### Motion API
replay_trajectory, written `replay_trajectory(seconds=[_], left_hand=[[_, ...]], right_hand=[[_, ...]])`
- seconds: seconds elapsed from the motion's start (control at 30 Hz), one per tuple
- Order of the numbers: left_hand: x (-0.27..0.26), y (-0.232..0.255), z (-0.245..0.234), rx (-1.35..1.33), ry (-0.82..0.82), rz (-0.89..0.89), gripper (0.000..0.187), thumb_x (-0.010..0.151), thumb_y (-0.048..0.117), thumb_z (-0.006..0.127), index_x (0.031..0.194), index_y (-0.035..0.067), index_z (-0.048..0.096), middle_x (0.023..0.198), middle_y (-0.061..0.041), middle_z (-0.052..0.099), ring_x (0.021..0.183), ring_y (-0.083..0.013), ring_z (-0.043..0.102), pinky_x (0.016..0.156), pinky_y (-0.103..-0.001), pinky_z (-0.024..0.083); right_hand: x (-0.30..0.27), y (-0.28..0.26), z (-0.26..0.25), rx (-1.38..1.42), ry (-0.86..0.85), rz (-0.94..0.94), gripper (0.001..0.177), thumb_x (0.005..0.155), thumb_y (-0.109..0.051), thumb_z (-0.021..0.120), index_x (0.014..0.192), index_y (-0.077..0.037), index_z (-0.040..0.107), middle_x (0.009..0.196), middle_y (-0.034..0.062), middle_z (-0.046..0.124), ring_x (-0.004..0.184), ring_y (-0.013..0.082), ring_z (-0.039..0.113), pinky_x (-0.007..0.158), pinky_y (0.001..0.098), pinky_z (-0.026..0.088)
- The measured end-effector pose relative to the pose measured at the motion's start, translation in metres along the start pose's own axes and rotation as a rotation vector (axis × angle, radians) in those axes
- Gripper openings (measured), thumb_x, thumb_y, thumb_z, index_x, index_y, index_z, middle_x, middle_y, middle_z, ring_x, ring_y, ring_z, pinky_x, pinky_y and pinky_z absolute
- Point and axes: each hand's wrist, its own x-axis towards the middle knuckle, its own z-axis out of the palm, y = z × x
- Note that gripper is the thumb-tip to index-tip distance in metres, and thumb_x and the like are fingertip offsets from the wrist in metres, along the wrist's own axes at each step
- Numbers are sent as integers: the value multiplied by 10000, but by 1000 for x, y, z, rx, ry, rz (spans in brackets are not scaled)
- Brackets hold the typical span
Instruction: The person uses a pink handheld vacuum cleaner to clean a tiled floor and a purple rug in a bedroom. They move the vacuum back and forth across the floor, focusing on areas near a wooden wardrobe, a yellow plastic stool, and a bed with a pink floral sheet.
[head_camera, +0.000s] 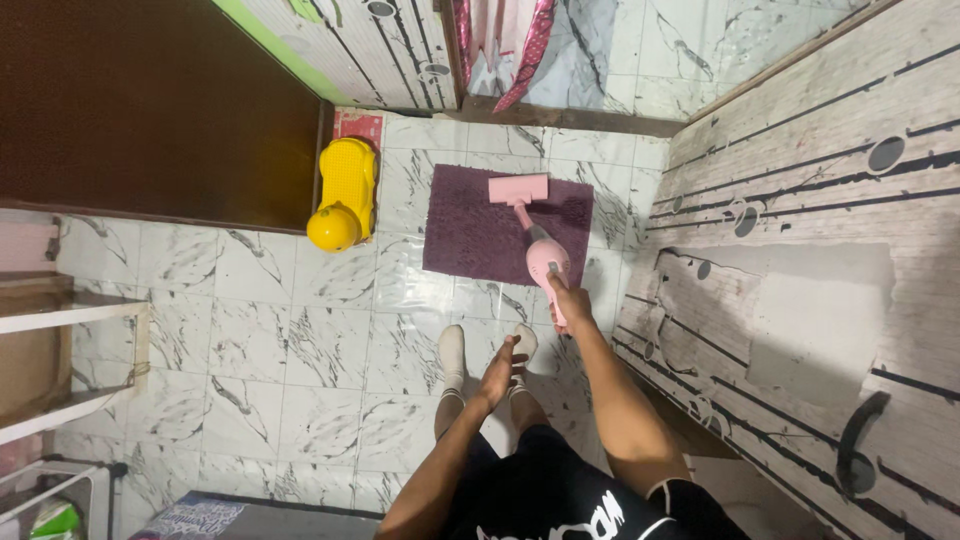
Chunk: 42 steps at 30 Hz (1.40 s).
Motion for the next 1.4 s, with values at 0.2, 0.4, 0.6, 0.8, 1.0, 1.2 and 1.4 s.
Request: replay_trajectory(seconds=[0.2, 0.4, 0.6, 0.8, 1.0, 1.2, 1.4], left_hand=[[5, -6, 10, -24, -38, -65, 816, 952, 726, 212, 1632, 276, 255, 1568, -144, 466, 1320, -345, 548, 1109, -507, 436], [16, 1, 14, -28, -82, -33, 848, 956, 754, 185, 1645, 259, 202, 1589, -176, 432, 1365, -381, 513, 1126, -527, 412], [1, 3, -5, 22, -115, -37, 918, 912, 799, 92, 1647, 256, 190, 1573, -204, 452, 1396, -413, 486, 1134, -533, 373], [-25, 10, -40, 80, -123, -48, 946, 896, 826, 73, 1647, 266, 206, 1561, -200, 484, 1390, -406, 496, 1129, -528, 378], [-48, 11, -95, 36, -106, -91, 969, 856, 847, 45, 1643, 305, 206, 1545, -147, 507, 1293, -318, 586, 1047, -472, 448], [-56, 6, -150, 29, -55, -67, 965, 873, 850, 54, 1648, 299, 216, 1508, -128, 534, 1201, -264, 600, 933, -392, 468], [-66, -2, -187, -72, 18, -46, 950, 879, 829, 63, 1643, 286, 219, 1475, -99, 583, 1069, -196, 605, 803, -304, 473]], right_hand=[[-32, 66, -1, 61, -24, 25, 621, 835, -652, 721, 779, -49, 584, 546, 34, 498, 374, 180, 451, 324, 363, 320], [-71, 109, 6, 7, 19, -39, 612, 861, -619, 694, 828, -12, 628, 549, 76, 557, 384, 197, 528, 341, 366, 397], [-103, 123, 2, 86, -9, -55, 433, 863, -550, 682, 829, -121, 634, 522, 65, 504, 376, 193, 465, 358, 348, 347], [-139, 127, 3, -3, 79, 161, 629, 885, -590, 667, 653, -15, 554, 509, 91, 459, 379, 228, 427, 349, 396, 327], [-157, 135, 35, 169, 53, 78, 612, 869, -574, 712, 630, -27, 574, 509, 89, 493, 365, 219, 432, 344, 375, 290], [-149, 132, 82, 255, 70, 27, 592, 860, -581, 742, 663, -45, 588, 522, 61, 510, 379, 196, 476, 368, 348, 349], [-154, 92, 130, 135, 70, 24, 582, 836, -615, 706, 686, -71, 564, 520, 28, 476, 373, 175, 443, 361, 348, 340]])
